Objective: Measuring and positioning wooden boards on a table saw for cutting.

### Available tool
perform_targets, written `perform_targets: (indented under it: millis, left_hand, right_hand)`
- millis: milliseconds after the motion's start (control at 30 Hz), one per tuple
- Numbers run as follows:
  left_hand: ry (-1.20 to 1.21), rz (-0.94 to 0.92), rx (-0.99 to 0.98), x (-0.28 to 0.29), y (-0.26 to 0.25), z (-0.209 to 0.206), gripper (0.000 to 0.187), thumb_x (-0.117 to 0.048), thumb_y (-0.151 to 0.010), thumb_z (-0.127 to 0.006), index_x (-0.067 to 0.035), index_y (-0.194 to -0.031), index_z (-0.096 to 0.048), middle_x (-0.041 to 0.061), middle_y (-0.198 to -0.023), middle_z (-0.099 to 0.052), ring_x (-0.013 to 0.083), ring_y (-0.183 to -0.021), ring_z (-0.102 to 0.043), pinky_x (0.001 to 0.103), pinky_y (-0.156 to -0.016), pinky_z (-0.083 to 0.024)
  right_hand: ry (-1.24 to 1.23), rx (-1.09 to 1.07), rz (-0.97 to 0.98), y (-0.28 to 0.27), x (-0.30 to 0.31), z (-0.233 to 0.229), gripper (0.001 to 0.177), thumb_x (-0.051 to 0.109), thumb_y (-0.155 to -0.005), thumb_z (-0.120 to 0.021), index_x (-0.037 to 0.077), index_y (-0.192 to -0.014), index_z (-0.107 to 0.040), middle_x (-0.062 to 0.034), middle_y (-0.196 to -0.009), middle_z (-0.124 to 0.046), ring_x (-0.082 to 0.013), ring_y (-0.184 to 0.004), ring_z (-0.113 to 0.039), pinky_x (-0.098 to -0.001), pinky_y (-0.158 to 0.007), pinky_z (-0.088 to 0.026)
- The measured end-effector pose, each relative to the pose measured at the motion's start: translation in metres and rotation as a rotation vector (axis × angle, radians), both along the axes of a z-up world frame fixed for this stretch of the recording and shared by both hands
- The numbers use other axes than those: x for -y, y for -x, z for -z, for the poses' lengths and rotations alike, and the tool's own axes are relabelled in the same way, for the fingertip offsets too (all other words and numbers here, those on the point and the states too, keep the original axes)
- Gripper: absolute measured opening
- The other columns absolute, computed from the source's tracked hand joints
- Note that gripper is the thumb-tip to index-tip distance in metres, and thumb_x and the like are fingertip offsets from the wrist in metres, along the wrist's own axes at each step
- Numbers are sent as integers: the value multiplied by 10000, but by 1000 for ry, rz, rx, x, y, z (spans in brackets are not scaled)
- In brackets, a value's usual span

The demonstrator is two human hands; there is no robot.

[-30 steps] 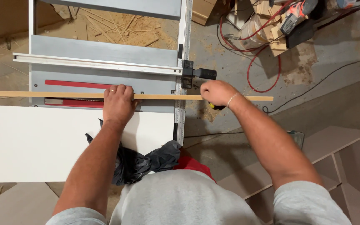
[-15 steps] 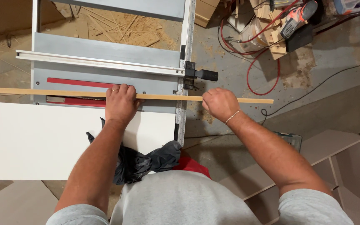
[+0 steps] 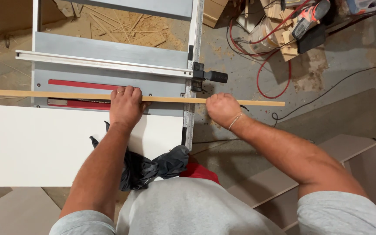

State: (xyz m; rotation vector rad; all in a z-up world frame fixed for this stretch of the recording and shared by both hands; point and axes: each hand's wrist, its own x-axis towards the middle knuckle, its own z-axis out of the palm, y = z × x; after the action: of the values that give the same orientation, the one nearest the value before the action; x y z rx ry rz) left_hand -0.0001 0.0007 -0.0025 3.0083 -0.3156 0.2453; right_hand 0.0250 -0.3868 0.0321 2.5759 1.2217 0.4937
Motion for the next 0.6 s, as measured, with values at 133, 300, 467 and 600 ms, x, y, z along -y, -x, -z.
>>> perform_targets:
  millis: [133,300,467,600]
  left_hand:
    - [4,7,20,0,-1,-2,467,-458,-704,-826,-157,-965,-582,32,-969,-572,282,-1038,-607,434,-967,-447]
    - [20,17,42,3,-3,-8,450,-458,-703,-824,-161,-934,-577,35,-960,-568,290,-1026,-606,433,-956,-452]
    - [23,15,46,0,-2,2,441,-457,-685,-823,-172,-910,-572,29,-951,-568,287,-1015,-616,438,-949,-453]
    - [9,8,49,3,0,-4,440,-445,-685,-826,-164,-915,-578,27,-949,-567,287,-1004,-623,437,-938,-458]
  right_hand:
    - [34,-8,-38,-5,-2,-7,90,201,-790,-548,195,-702,-565,-33,-631,-527,-255,-578,-590,-413,-526,-460]
    - [99,-107,121,-19,33,-34,106,201,-794,-579,235,-694,-567,18,-618,-558,-210,-586,-628,-388,-510,-477]
    - [-146,-456,515,-15,60,-81,171,316,-909,-594,164,-834,-618,-113,-713,-675,-365,-711,-720,-494,-655,-569]
    - [-243,-656,553,23,22,-106,393,275,-911,-588,366,-1283,-677,-76,-973,-776,-356,-871,-741,-508,-811,-600]
